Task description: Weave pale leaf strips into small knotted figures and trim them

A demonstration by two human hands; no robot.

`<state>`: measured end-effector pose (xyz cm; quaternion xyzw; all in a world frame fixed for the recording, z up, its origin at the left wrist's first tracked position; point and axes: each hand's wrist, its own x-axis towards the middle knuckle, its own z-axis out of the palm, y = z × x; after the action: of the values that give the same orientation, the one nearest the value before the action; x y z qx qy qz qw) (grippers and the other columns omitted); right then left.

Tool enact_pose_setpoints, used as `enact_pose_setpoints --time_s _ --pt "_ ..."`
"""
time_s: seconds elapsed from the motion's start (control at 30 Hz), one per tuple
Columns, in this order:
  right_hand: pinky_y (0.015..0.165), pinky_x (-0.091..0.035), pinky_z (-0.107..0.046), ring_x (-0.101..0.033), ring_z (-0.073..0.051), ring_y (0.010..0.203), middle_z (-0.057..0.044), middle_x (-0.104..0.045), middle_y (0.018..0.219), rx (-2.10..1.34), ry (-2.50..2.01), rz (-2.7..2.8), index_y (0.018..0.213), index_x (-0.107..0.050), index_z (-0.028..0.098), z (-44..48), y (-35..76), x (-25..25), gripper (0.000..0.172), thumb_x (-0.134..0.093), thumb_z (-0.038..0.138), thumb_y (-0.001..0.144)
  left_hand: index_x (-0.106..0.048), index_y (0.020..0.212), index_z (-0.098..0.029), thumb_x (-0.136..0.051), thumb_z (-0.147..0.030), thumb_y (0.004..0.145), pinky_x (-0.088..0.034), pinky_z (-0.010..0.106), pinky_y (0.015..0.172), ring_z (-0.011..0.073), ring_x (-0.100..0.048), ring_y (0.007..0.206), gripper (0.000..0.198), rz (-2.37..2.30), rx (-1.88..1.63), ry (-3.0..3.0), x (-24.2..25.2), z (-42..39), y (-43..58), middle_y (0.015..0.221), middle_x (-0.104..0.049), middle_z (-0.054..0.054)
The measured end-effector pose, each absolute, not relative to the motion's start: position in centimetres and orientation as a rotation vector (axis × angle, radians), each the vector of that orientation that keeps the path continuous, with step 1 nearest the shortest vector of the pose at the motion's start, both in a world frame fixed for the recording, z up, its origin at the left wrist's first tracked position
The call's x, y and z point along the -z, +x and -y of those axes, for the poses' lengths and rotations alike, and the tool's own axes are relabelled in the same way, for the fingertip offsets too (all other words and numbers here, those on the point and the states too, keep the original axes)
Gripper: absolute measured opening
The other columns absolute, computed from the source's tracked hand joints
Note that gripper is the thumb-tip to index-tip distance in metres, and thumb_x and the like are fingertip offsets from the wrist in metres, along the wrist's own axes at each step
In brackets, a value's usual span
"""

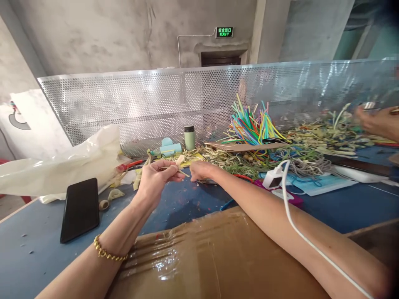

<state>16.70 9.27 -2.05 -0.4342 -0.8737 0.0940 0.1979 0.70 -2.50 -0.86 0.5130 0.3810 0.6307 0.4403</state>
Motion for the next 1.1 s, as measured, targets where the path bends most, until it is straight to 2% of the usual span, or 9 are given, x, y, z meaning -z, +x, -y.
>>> enact_pose_setpoints --time_s 0.13,0.23,0.3,0.4,0.63,0.73,0.87,0.97,1.1 --pt "0.054 -0.039 -0.020 -0.054 -0.008 0.057 0.003 -0.063 0.060 -0.360 -1.091 2.347 0.068 -0.068 0.013 -9.8 18.9 1.2 0.005 -0.071 0.013 0.073 -0.066 0.073 -0.008 -0.079 -0.019 0.062 -0.054 0.025 0.057 0.0167 -0.069 0.057 0.020 -0.931 -1.555 1.240 0.8 2.4 0.5 0.061 -0.070 0.007" --pt "0.056 -0.045 -0.022 -0.058 -0.010 0.058 -0.001 -0.064 0.062 -0.712 -0.895 2.105 0.072 -0.064 0.012 -9.2 20.5 -0.6 0.014 -0.068 0.024 0.078 -0.067 0.075 -0.008 -0.078 -0.016 0.064 -0.055 0.023 0.058 0.0144 -0.068 0.057 0.018 -0.890 -1.566 1.188 0.8 1.9 -0.1 0.062 -0.070 0.007" --pt "0.064 -0.050 -0.026 -0.063 -0.012 0.064 -0.004 -0.068 0.069 -0.894 -0.749 2.053 0.076 -0.062 0.013 -8.4 21.0 -1.8 0.015 -0.068 0.026 0.078 -0.067 0.076 -0.007 -0.077 -0.014 0.065 -0.055 0.022 0.059 0.0139 -0.068 0.058 0.016 -0.868 -1.585 1.157 0.9 1.4 -0.6 0.063 -0.070 0.007" --pt "0.066 -0.051 -0.028 -0.065 -0.013 0.064 -0.002 -0.065 0.066 -1.000 -0.646 2.043 0.080 -0.059 0.014 -6.8 21.1 -3.2 0.015 -0.068 0.026 0.080 -0.066 0.076 -0.007 -0.076 -0.011 0.066 -0.056 0.022 0.060 0.0139 -0.069 0.060 0.014 -0.879 -1.621 1.118 1.1 0.9 -1.2 0.064 -0.069 0.006" --pt "0.052 -0.038 -0.024 -0.048 -0.008 0.052 0.004 -0.054 0.059 -0.583 -0.644 2.335 0.077 -0.061 0.017 -3.0 18.3 -3.9 0.007 -0.062 0.022 0.082 -0.064 0.078 -0.011 -0.076 -0.012 0.070 -0.057 0.022 0.061 0.0166 -0.073 0.071 0.014 -0.877 -1.601 1.000 1.2 0.7 -1.5 0.073 -0.073 0.006" --pt "0.055 -0.032 -0.026 -0.042 -0.009 0.054 0.004 -0.052 0.058 -0.261 -0.658 2.401 0.073 -0.063 0.018 -2.2 16.8 -3.1 0.008 -0.062 0.017 0.081 -0.065 0.079 -0.013 -0.075 -0.011 0.071 -0.057 0.021 0.057 0.0159 -0.073 0.073 0.013 -0.857 -1.568 0.964 1.2 0.8 -1.3 0.076 -0.073 0.005" --pt "0.062 -0.032 -0.029 -0.049 -0.012 0.064 0.000 -0.061 0.070 0.036 -0.633 2.397 0.078 -0.064 0.019 -2.2 15.9 -2.0 0.012 -0.057 0.020 0.088 -0.064 0.082 -0.012 -0.072 -0.008 0.073 -0.053 0.017 0.046 0.0148 -0.072 0.067 0.012 -0.832 -1.483 0.956 1.5 0.8 -0.8 0.077 -0.072 0.006" --pt "0.066 -0.034 -0.031 -0.055 -0.015 0.075 -0.003 -0.067 0.083 0.161 -0.608 2.416 0.083 -0.064 0.020 -2.4 15.9 -1.7 0.016 -0.051 0.020 0.092 -0.063 0.080 -0.011 -0.071 -0.006 0.072 -0.054 0.019 0.046 0.0157 -0.071 0.060 0.012 -0.855 -1.472 0.963 1.5 1.0 -0.5 0.073 -0.071 0.006" --pt "0.066 -0.032 -0.032 -0.054 -0.016 0.071 -0.004 -0.066 0.080 0.240 -0.689 2.392 0.079 -0.063 0.020 -2.7 16.5 -2.1 0.016 -0.052 0.020 0.091 -0.063 0.076 -0.010 -0.073 -0.006 0.070 -0.052 0.019 0.047 0.0112 -0.064 0.048 0.012 -0.926 -1.577 1.017 1.3 1.1 -0.4 0.063 -0.066 0.003"
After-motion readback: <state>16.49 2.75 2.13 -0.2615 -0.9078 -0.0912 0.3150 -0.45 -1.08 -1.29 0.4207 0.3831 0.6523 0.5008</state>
